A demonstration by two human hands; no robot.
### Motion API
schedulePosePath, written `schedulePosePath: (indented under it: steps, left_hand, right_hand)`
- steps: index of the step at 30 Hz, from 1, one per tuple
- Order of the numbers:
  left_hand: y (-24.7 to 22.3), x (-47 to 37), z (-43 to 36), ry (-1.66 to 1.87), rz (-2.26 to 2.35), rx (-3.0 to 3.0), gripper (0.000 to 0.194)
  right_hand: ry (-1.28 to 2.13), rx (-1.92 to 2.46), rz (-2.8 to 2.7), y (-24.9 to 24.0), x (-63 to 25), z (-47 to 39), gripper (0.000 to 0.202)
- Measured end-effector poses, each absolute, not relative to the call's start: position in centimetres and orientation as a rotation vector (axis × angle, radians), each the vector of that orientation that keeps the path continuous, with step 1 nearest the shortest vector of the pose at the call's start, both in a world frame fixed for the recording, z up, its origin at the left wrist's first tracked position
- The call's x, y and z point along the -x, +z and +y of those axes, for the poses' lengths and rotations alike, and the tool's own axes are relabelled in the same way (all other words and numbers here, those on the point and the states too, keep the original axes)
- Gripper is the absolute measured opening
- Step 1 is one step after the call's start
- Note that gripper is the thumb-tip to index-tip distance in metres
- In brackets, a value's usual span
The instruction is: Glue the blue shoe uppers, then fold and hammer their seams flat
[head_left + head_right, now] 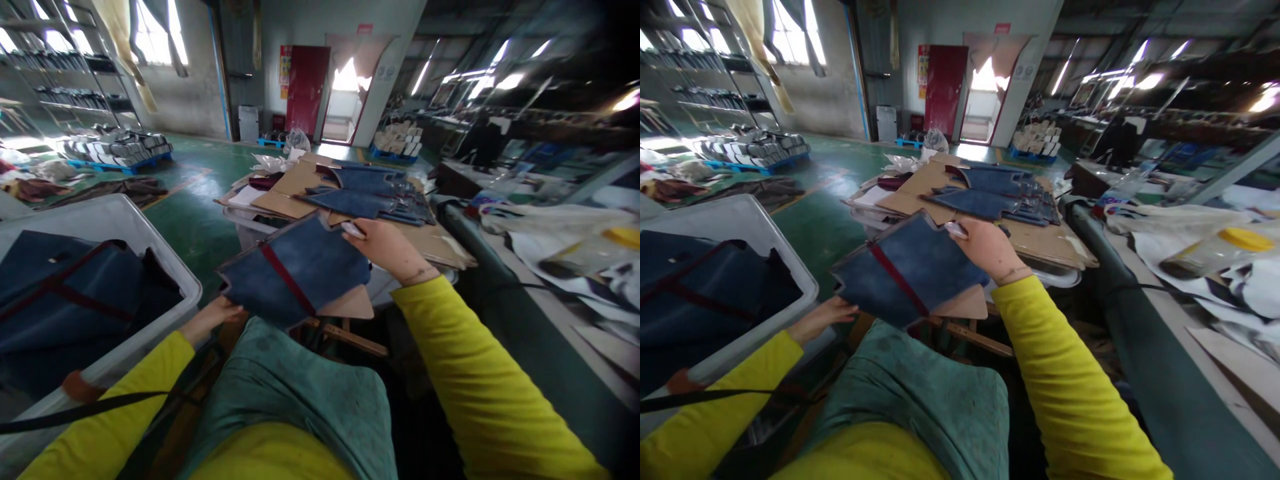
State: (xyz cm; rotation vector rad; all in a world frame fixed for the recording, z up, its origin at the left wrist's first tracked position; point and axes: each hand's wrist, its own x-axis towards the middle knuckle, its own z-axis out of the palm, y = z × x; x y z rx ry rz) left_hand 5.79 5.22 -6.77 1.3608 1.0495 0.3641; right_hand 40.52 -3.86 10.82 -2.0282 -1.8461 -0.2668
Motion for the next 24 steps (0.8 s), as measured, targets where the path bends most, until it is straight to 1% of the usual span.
schedulePosePath:
  steps: [3, 7, 10, 12, 13, 17, 21, 24]
  left_hand:
    - [-9.2, -9.9, 3.3, 0.209, 0.924, -1.385, 0.056]
    - [-11.3, -13.6, 1.5, 0.122, 0.891, -1.563, 0.056]
    - [-12.2, -14.0, 1.3, -0.021, 0.845, -1.835, 0.040]
    - [-12.3, -13.6, 1.3, -0.079, 0.782, -1.937, 0.032]
    - [-12.1, -13.4, 1.3, -0.089, 0.741, -1.966, 0.031]
    - [-10.8, -13.4, 1.1, -0.069, 0.643, -2.106, 0.036]
    - [-9.8, -14.2, 0.8, 0.040, 0.717, -2.170, 0.036]
    - [-9.6, -14.6, 0.5, 0.035, 0.682, -2.152, 0.035]
  right_hand:
    - [0.010, 2.041, -1.696, 7.1, -43.7, -6.1, 0.030]
    - [0.271, 2.015, -1.369, 3.5, -46.2, -9.5, 0.043]
    - [0.318, 1.981, -1.271, 2.8, -46.8, -10.5, 0.045]
    - [0.266, 1.941, -1.290, 3.1, -46.7, -10.1, 0.043]
    - [0.219, 1.926, -1.326, 3.5, -46.5, -9.6, 0.040]
    - [-0.059, 1.980, -1.540, 6.1, -43.8, -7.2, 0.029]
    - [-0.372, 2.090, -1.688, 9.8, -40.4, -6.2, 0.025]
    - [-0.469, 2.162, -1.711, 9.9, -40.3, -6.8, 0.022]
